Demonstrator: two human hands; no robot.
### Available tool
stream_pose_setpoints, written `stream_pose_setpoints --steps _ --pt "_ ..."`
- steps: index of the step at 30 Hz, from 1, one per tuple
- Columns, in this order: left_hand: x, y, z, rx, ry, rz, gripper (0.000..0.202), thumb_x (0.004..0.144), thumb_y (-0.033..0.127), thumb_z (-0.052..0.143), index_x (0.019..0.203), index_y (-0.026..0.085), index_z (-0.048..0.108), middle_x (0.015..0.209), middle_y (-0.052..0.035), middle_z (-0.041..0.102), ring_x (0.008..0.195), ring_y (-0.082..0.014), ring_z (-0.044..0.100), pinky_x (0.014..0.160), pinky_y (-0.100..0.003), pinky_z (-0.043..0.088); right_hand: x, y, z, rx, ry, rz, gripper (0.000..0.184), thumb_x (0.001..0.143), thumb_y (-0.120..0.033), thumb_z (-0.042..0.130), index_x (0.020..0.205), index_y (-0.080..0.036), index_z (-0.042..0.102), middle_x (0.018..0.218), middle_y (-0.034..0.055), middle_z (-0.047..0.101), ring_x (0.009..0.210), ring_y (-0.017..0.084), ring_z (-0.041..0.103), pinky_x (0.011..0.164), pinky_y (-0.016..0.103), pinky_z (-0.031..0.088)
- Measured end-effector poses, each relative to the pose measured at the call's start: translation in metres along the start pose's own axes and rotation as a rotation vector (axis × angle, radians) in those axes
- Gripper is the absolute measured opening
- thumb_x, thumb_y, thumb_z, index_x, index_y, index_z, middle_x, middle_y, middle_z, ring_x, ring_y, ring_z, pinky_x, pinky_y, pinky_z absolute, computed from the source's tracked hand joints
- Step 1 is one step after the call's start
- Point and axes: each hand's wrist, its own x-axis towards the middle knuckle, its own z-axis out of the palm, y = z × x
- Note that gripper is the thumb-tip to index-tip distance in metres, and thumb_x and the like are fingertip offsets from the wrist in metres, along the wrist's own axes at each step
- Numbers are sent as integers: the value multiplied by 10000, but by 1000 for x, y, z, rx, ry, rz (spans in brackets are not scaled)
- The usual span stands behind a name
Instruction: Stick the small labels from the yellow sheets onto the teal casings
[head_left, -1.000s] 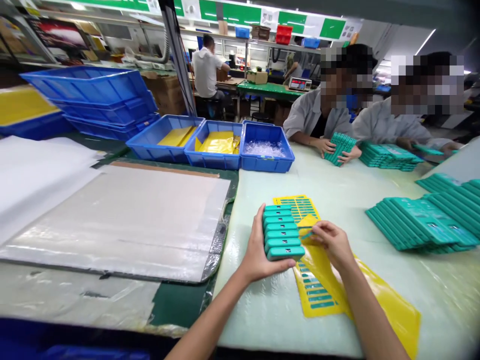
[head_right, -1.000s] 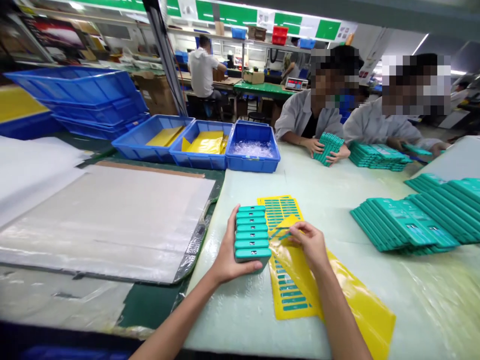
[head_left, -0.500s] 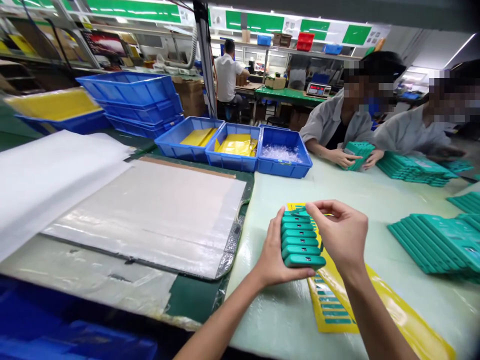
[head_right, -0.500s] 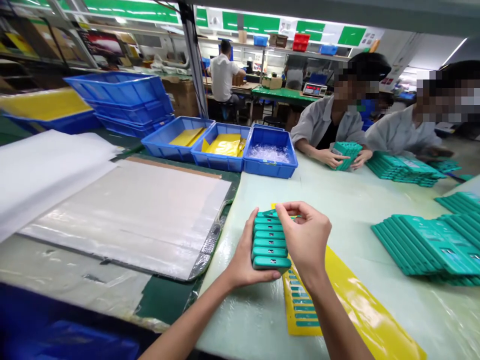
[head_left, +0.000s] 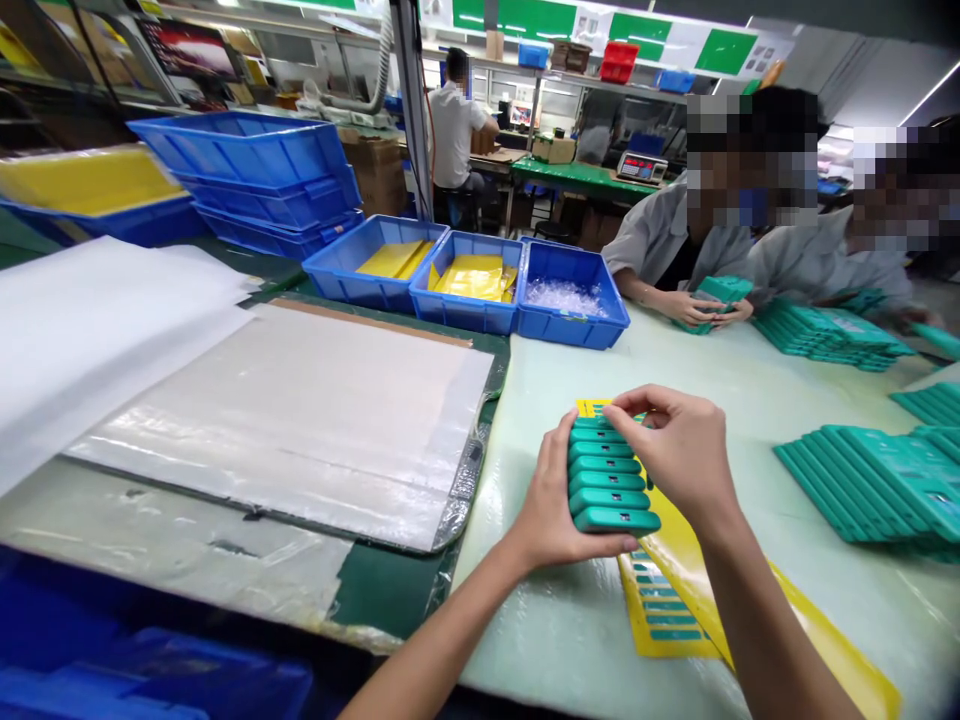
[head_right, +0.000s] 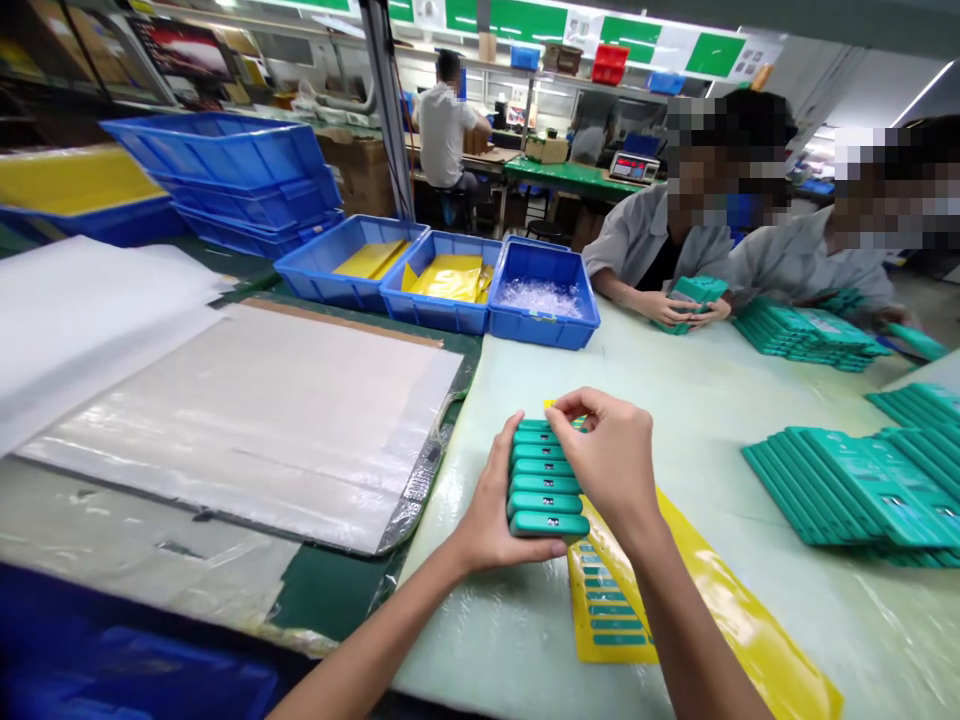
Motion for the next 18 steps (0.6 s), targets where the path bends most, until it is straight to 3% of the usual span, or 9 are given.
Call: stream_pose_setpoints --steps 14,18 --pt "0 -1 0 18 -1 -5 1532 600 684 1032 1775 346 110 1717 -188 346 1618 -500 364 1344 -765 305 -1 2 -2 24 -3 -1 277 770 -466 749 742 -206 840 660 22 758 550 154 574 610 317 438" --pt "0 1 0 9 -3 -18 1545 590 667 1043 1777 344 108 1725 -188 336 1620 -497 364 1350 -755 307 0 1 -4 25 -33 4 279 767 -474 753 751 -208 837 728 37 795 598 180 635 642 333 472"
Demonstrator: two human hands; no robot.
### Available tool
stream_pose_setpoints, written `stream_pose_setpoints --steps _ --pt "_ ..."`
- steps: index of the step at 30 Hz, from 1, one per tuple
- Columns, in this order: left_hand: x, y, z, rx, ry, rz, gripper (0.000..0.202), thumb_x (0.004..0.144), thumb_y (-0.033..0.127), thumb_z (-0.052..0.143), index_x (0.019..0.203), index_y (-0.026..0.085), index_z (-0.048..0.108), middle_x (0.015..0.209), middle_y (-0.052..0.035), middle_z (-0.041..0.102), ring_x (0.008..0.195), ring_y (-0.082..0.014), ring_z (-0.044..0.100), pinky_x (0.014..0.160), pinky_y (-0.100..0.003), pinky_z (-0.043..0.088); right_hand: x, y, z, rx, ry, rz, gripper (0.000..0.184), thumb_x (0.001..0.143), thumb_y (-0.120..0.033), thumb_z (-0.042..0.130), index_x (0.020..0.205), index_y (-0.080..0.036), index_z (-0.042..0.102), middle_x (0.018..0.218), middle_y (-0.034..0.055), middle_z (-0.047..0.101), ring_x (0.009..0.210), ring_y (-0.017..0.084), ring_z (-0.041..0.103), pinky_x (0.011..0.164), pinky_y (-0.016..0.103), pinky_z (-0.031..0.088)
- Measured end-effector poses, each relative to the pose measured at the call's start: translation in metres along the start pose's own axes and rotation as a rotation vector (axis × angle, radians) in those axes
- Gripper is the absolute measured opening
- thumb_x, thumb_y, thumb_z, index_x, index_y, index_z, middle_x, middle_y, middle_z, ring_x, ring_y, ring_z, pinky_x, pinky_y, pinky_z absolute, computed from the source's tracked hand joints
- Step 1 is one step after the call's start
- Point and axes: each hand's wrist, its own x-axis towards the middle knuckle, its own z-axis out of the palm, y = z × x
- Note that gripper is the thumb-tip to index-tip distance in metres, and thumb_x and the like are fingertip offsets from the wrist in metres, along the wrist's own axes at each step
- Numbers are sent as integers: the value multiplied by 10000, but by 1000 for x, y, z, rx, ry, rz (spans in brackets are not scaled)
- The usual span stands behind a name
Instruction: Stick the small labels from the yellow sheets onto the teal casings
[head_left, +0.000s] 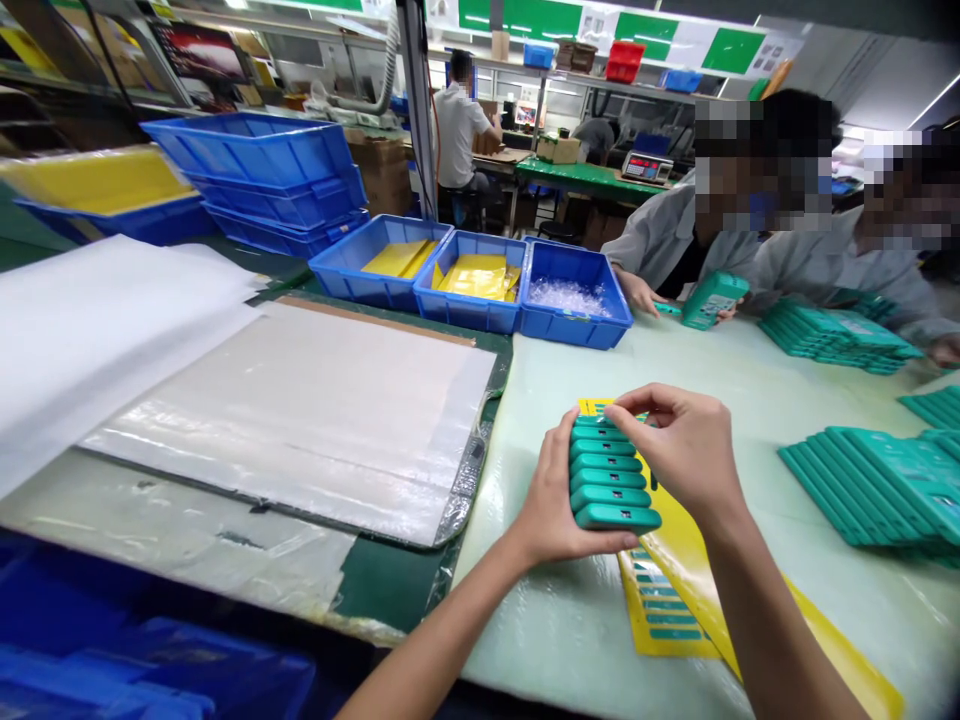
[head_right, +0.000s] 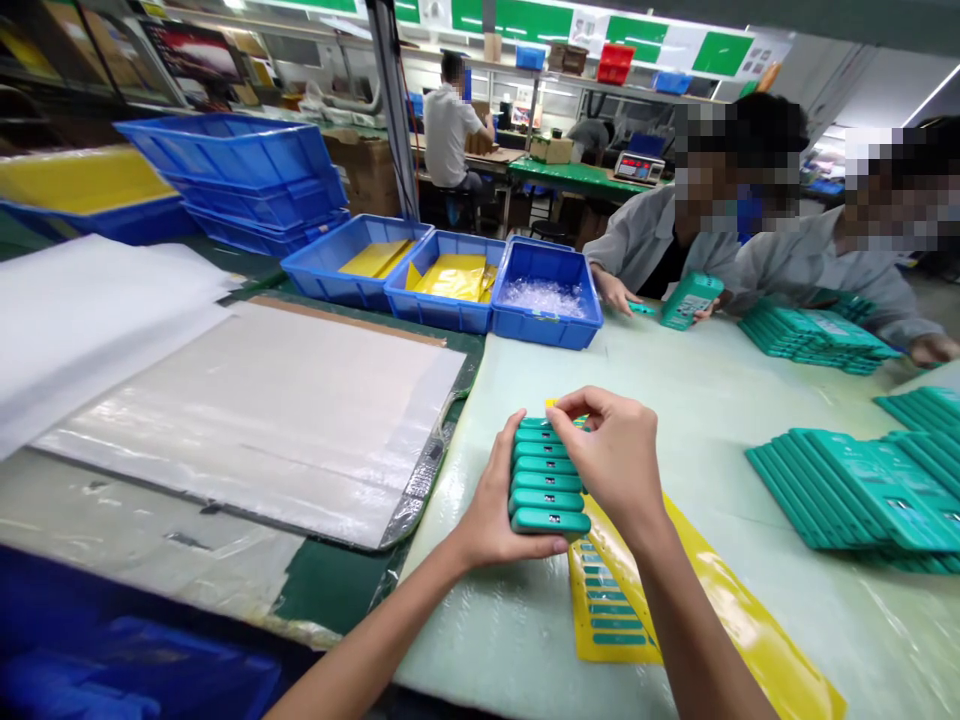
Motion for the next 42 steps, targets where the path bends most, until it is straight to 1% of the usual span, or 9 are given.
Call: stream_pose_setpoints --steps 4,7,11,14,18,22,25,30,42 --pt "0 2 -1 -11 0 4 1538 595 663 1043 1777 342 113 1715 -191 342 1613 -506 367 1342 -772 302 3 0 0 -27 -38 5 237 780 -436 739 769 -215 821 759 44 802 666 211 693 674 343 498" --pt "1 2 -1 -4 -9 -2 1545 587 659 1050 1777 342 116 1705 -188 362 1594 -499 399 1339 -757 320 12 2 -1 -221 -118 33 153 790 -354 738 725 -218 765 714 51 767 685 231 704 670 353 481" --pt "2 3 -2 5 -18 7 1536 590 679 1040 1776 332 127 1710 -187 366 1590 -489 414 1343 -739 327 28 7 -21 -476 -183 105 261 781 -461 844 791 -202 811 729 96 774 666 274 706 603 373 424" --pt "2 3 -2 2 -13 29 1529 600 697 1030 1777 311 133 1715 -192 370 1610 -482 392 1360 -726 305 33 16 -46 -114 -249 148 393 724 -532 887 922 -192 882 885 116 842 782 286 768 691 378 547" --pt "2 2 -3 3 -24 37 1533 603 729 1015 1778 305 126 1729 -195 360 1621 -488 375 1369 -728 287 23 25 -62 265 0 220 385 594 -467 976 892 -235 907 968 107 865 903 294 797 786 395 635" --pt "2 3 -3 19 -23 27 1535 605 725 1016 1778 309 118 1737 -195 357 1617 -490 376 1365 -734 287 9 20 -46 369 106 183 265 600 -417 977 778 -247 878 973 97 862 892 264 783 731 362 639" --pt "2 4 -3 19 -24 20 1533 602 684 1033 1778 319 119 1725 -191 368 1606 -488 391 1351 -738 306 1 10 -27 332 65 230 317 612 -421 963 833 -208 885 787 82 810 682 206 709 560 303 562" --pt "1 3 -2 1 -17 17 1516 610 671 1034 1775 341 122 1713 -184 356 1612 -485 385 1346 -734 315 -6 -3 -5 320 45 243 353 576 -395 920 821 -161 825 698 47 742 621 171 680 573 278 564" --pt "0 5 -3 -33 -39 -13 1523 617 643 1046 1781 379 100 1738 -166 335 1593 -495 402 1323 -743 355 -1 4 6 174 -83 281 304 596 -416 806 767 -166 782 677 52 733 589 169 638 564 286 485"
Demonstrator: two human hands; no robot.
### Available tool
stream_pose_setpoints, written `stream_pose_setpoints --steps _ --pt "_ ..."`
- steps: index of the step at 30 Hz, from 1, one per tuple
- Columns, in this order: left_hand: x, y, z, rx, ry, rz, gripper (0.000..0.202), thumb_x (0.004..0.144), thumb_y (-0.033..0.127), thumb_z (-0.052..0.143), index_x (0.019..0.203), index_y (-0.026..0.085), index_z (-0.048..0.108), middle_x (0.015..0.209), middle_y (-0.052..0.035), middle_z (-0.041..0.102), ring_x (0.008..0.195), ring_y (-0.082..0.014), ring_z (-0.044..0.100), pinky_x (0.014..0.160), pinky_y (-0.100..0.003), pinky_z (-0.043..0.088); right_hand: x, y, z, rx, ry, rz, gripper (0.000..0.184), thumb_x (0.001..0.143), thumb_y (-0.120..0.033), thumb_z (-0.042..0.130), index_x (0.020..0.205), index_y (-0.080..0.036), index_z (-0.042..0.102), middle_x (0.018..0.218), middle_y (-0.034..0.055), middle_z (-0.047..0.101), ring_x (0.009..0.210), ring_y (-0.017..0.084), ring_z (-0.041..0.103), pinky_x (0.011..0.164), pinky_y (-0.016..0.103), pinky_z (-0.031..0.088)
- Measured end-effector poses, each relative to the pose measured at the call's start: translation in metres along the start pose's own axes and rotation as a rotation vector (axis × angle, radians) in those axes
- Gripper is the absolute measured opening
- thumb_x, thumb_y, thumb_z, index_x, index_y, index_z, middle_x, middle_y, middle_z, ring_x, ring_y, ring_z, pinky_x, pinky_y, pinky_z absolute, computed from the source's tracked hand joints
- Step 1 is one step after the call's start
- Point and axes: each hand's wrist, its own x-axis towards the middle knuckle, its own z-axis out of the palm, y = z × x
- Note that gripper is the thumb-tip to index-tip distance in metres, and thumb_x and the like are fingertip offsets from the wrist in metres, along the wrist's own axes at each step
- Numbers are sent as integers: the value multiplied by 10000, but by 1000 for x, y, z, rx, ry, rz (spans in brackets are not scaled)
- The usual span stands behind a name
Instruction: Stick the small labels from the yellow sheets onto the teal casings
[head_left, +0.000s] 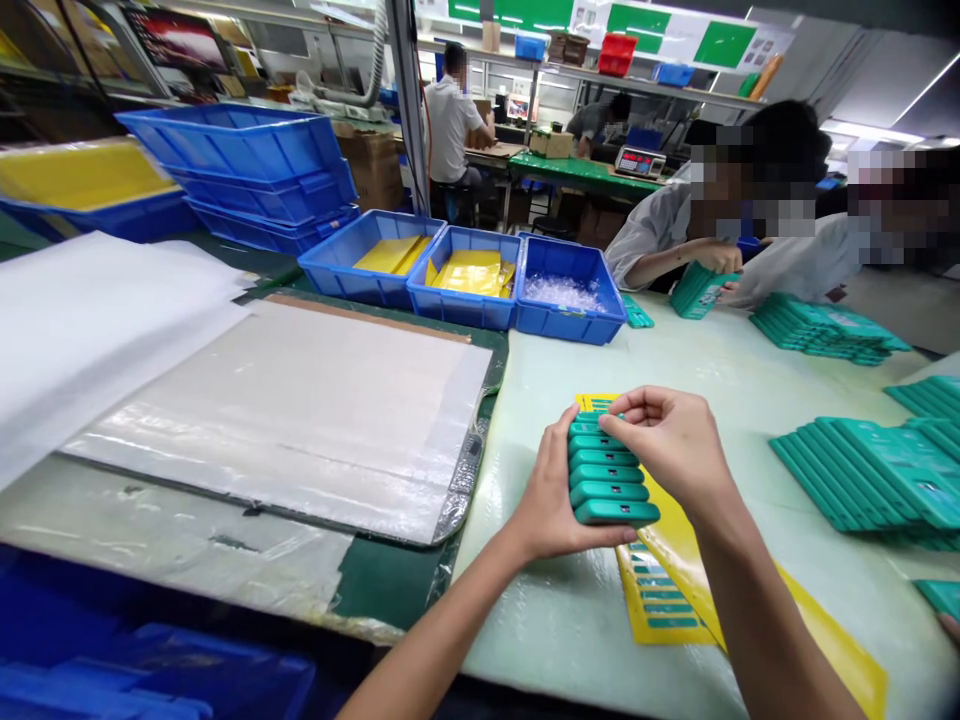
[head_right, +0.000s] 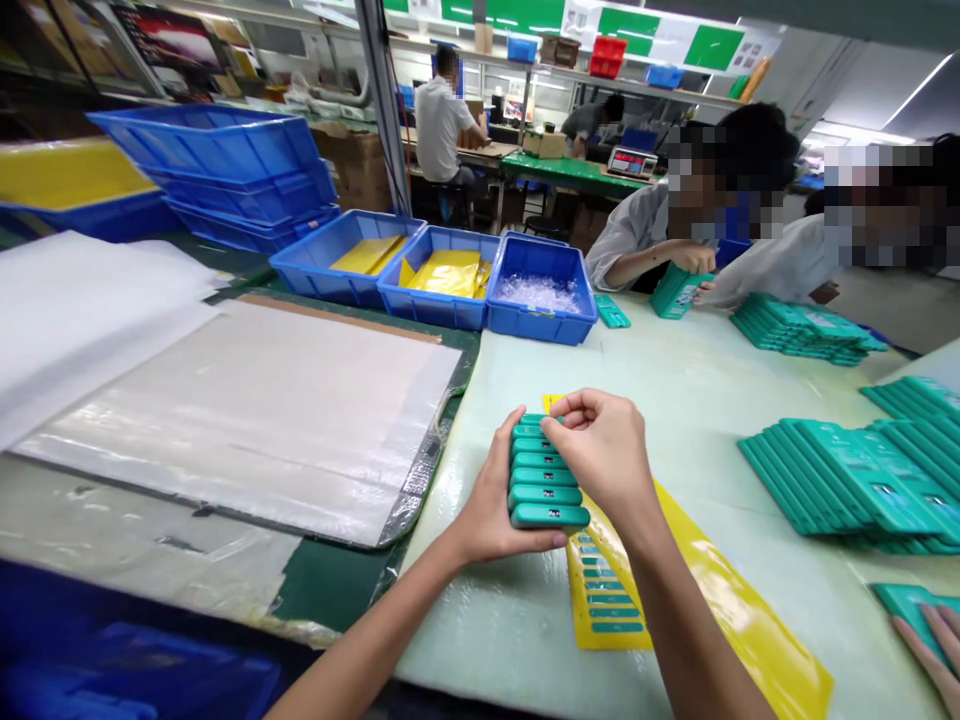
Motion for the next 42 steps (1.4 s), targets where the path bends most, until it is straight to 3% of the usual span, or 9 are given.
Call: stream_pose_setpoints --steps 6,11,14,17,22,25,32,36,42 --pt "0 -1 1 26 11 6 1530 609 640 1049 1778 397 92 1752 -159 316 1621 -497 362 1334 -758 332 1 -1 -2 26 -40 32 353 583 -434 799 815 -170 771 686 46 729 616 186 636 579 307 486" --pt "0 -1 0 33 0 3 1524 606 647 1046 1775 377 107 1737 -165 346 1592 -489 411 1331 -739 349 9 -4 -8 -273 -81 -38 273 640 -413 785 796 -191 757 601 7 651 568 167 566 542 293 391" --pt "2 -2 -1 3 4 -6 1510 617 671 1032 1771 353 112 1706 -175 385 1578 -484 437 1331 -726 354 18 2 -15 -298 -147 -86 378 647 -480 854 868 -185 767 620 -2 643 585 172 578 539 281 387" --pt "3 -3 -2 -3 3 -5 1485 636 703 1007 1765 316 122 1705 -191 389 1579 -480 444 1340 -715 341 28 20 -22 -92 -322 -58 453 756 -582 799 936 -166 783 668 14 679 597 188 640 570 297 499" --pt "6 -4 -5 30 4 7 1491 642 722 989 1762 298 102 1731 -200 365 1618 -475 403 1372 -697 281 33 79 -31 -122 -44 -75 295 840 -469 716 865 -184 786 820 88 803 759 244 754 736 365 612" --pt "6 -3 -6 40 -1 4 1475 659 721 978 1766 306 95 1723 -193 384 1610 -473 420 1364 -693 301 19 115 -30 -176 -56 -81 101 772 -290 744 828 -225 797 877 72 840 830 281 791 817 413 628" --pt "5 1 -6 27 -3 -7 1466 679 715 969 1770 290 88 1713 -197 406 1590 -460 459 1357 -674 327 -1 143 -26 -247 -89 -191 210 820 -148 680 936 -271 804 1080 91 834 1129 341 750 1064 492 534" --pt "5 0 -6 34 -2 -17 1483 671 726 970 1771 284 81 1703 -198 421 1587 -455 468 1352 -665 341 11 140 -27 -218 -173 -210 239 799 -115 642 929 -256 785 1022 66 810 1060 286 719 998 419 524" --pt "4 -3 -6 51 6 7 1486 654 726 984 1770 302 99 1732 -195 376 1608 -472 429 1367 -673 307 27 144 -30 -87 -294 -136 78 797 -239 688 816 -215 760 709 -17 684 651 169 584 681 302 463"
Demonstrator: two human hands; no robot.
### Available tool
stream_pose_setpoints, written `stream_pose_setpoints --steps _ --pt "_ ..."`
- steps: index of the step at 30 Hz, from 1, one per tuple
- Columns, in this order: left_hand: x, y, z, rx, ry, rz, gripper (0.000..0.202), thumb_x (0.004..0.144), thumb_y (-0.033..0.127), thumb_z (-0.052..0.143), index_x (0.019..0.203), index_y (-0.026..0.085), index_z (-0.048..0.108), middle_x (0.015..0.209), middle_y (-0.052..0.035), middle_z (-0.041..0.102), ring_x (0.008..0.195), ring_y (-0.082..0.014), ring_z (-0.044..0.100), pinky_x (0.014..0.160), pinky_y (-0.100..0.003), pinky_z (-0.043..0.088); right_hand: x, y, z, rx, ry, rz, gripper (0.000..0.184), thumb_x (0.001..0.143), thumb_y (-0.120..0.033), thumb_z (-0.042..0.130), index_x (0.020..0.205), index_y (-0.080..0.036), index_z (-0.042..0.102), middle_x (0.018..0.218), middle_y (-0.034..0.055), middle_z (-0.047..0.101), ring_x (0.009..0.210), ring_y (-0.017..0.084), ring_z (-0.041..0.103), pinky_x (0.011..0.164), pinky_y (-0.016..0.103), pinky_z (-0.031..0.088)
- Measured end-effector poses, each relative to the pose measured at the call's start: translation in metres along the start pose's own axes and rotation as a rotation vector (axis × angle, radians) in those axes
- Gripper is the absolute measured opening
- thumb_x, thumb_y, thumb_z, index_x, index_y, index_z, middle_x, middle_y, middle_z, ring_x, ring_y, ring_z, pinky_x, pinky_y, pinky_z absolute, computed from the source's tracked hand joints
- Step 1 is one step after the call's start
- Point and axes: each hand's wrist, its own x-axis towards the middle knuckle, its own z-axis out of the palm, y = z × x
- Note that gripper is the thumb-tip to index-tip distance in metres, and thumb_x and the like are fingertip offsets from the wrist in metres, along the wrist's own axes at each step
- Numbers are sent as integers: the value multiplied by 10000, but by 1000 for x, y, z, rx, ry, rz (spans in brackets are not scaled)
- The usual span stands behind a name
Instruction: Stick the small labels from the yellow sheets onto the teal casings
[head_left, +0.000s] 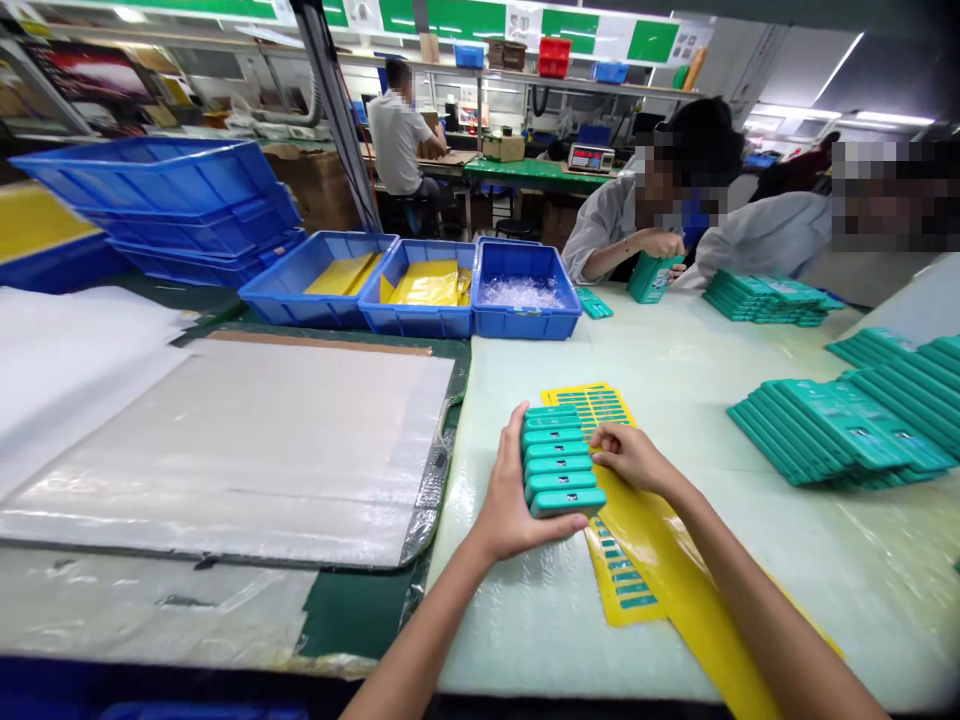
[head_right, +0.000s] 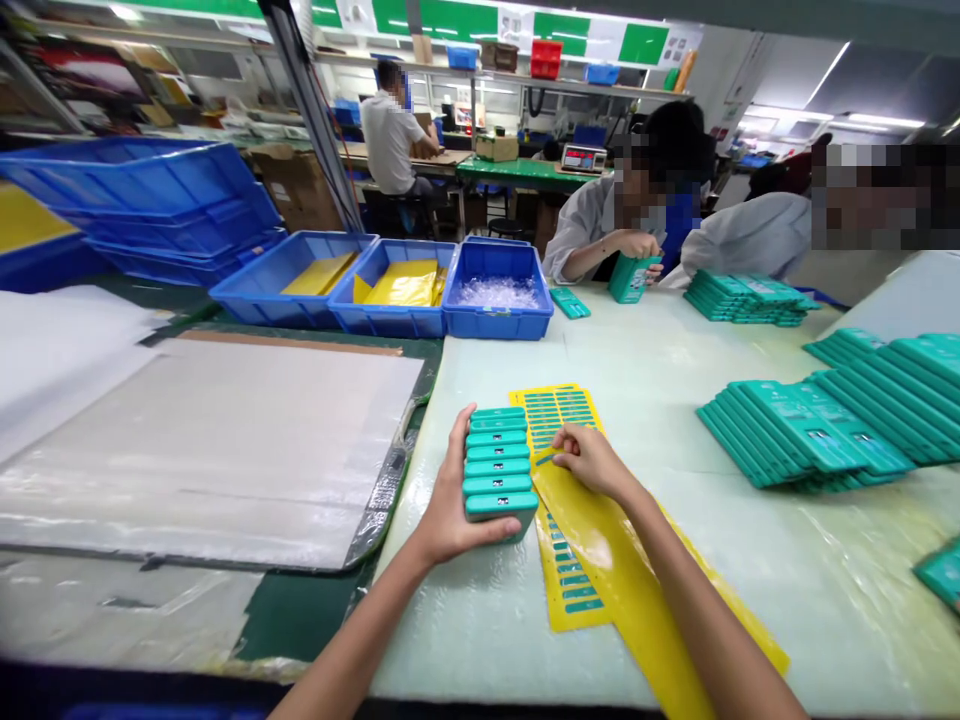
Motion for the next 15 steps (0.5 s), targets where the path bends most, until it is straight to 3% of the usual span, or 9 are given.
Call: stream_pose_setpoints --steps 3,7,11,13,15 --pt "-1 -1 1 1 2 5 1490 647 721 990 1770 307 103 1753 -196 352 1631 -479 389 1370 -687 289 -1 3 -9 103 -16 24 216 766 -397 788 722 -194 731 717 22 717 665 182 616 679 310 494" --pt "-1 -1 2 -1 4 2 1507 630 735 993 1773 294 116 1763 -201 345 1632 -484 385 1379 -689 271 -10 -9 -32 246 105 50 393 740 -556 858 810 -194 719 712 38 711 654 187 640 646 311 524" --pt "-1 -1 2 -12 4 7 1507 623 731 997 1771 279 131 1748 -200 373 1620 -484 402 1383 -686 268 -18 -54 -46 387 197 -1 394 782 -497 900 999 -206 748 669 -11 652 537 130 540 520 264 416" --pt "-1 -2 2 -10 3 -2 1519 619 744 992 1772 271 123 1747 -205 371 1621 -484 400 1382 -687 270 -17 -83 -42 440 146 -58 417 802 -435 898 1118 -200 761 693 -16 656 502 111 493 480 257 353" --pt "-1 -2 3 -4 4 -10 1533 613 758 987 1774 269 113 1757 -210 352 1627 -487 388 1381 -690 269 -14 -108 -32 448 51 -107 384 825 -395 877 1121 -190 744 676 -32 621 500 96 449 478 249 310"
